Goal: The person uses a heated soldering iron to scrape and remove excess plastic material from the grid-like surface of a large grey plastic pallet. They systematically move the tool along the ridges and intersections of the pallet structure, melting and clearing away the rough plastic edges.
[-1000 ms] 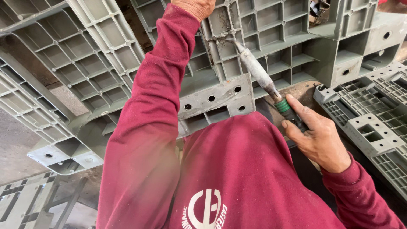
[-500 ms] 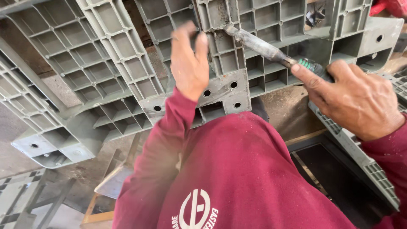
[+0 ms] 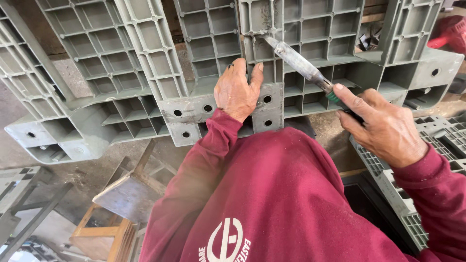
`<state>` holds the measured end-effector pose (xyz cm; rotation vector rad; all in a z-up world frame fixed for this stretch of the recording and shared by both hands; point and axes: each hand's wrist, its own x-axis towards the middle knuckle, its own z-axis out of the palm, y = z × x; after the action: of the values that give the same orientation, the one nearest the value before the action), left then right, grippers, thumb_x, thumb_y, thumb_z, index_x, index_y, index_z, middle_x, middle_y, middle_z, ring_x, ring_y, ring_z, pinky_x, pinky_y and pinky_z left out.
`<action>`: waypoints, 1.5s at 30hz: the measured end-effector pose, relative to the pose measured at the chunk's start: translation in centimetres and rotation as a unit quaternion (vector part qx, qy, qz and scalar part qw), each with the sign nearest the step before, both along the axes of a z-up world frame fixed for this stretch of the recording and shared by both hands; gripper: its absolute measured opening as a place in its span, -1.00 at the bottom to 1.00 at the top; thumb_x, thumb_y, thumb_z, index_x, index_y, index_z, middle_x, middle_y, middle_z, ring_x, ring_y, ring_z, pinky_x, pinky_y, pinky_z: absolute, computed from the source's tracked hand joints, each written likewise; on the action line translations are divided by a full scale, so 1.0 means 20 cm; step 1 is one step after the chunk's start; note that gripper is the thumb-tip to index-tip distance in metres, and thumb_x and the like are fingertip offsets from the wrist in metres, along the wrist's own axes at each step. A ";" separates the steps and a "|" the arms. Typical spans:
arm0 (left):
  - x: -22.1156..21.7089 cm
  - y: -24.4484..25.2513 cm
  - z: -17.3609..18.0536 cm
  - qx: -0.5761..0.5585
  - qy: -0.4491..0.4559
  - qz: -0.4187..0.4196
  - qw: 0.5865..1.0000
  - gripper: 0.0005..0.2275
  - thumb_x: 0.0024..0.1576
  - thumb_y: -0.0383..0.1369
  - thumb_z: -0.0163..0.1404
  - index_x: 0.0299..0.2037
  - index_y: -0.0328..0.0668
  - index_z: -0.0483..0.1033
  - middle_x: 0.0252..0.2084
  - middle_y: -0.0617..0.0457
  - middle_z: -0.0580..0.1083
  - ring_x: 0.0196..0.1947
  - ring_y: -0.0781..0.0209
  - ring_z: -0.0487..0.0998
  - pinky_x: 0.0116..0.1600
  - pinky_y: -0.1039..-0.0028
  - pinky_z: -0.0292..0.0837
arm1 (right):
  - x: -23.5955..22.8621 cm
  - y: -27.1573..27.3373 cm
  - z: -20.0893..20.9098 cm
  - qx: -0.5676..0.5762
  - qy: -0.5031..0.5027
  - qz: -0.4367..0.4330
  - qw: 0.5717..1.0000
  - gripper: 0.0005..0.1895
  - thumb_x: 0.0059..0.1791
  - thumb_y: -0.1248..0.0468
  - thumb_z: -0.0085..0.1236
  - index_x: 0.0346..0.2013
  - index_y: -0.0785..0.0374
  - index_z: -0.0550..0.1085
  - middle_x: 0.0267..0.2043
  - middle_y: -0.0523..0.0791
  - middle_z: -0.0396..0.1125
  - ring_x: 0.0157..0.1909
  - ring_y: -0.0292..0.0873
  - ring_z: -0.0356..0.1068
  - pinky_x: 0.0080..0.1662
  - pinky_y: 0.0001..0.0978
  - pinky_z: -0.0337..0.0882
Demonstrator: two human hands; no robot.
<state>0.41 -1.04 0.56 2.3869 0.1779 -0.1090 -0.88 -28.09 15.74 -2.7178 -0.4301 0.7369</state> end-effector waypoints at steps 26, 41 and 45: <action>-0.01 0.00 0.02 0.003 -0.004 0.004 1.000 -0.69 0.13 -0.18 0.16 -0.41 -0.21 0.34 -0.48 -0.12 0.43 -0.41 -0.22 0.48 -0.31 0.05 0.38 | -0.13 0.15 -0.11 0.096 0.005 -0.085 0.992 -0.36 0.02 0.23 0.25 0.40 0.09 0.33 -0.34 -0.03 0.24 -0.43 -0.02 0.30 -0.35 -0.13 0.35; -0.02 0.03 0.02 -0.012 -0.012 -0.016 1.000 -0.70 0.08 -0.20 0.20 -0.43 -0.20 0.36 -0.47 -0.07 0.43 -0.39 -0.13 0.50 -0.30 0.12 0.40 | -0.21 0.18 -0.18 0.155 0.017 -0.120 0.980 -0.35 0.09 0.25 0.16 0.47 0.18 0.24 -0.24 -0.02 0.32 -0.28 -0.11 0.35 -0.22 -0.25 0.39; -0.02 0.05 0.02 -0.025 -0.027 -0.034 0.999 -0.72 0.06 -0.21 0.21 -0.32 -0.24 0.43 -0.43 -0.05 0.45 -0.37 -0.10 0.51 -0.28 0.15 0.42 | -0.14 0.13 -0.14 0.249 0.270 -0.332 0.869 -0.41 0.11 0.24 -0.05 0.48 0.14 0.23 -0.38 -0.10 0.35 -0.49 -0.28 0.31 -0.40 -0.39 0.39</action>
<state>-0.01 -0.10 1.01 2.3446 0.0686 -0.0786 -3.66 -25.42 13.01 -1.8591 0.3860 0.9515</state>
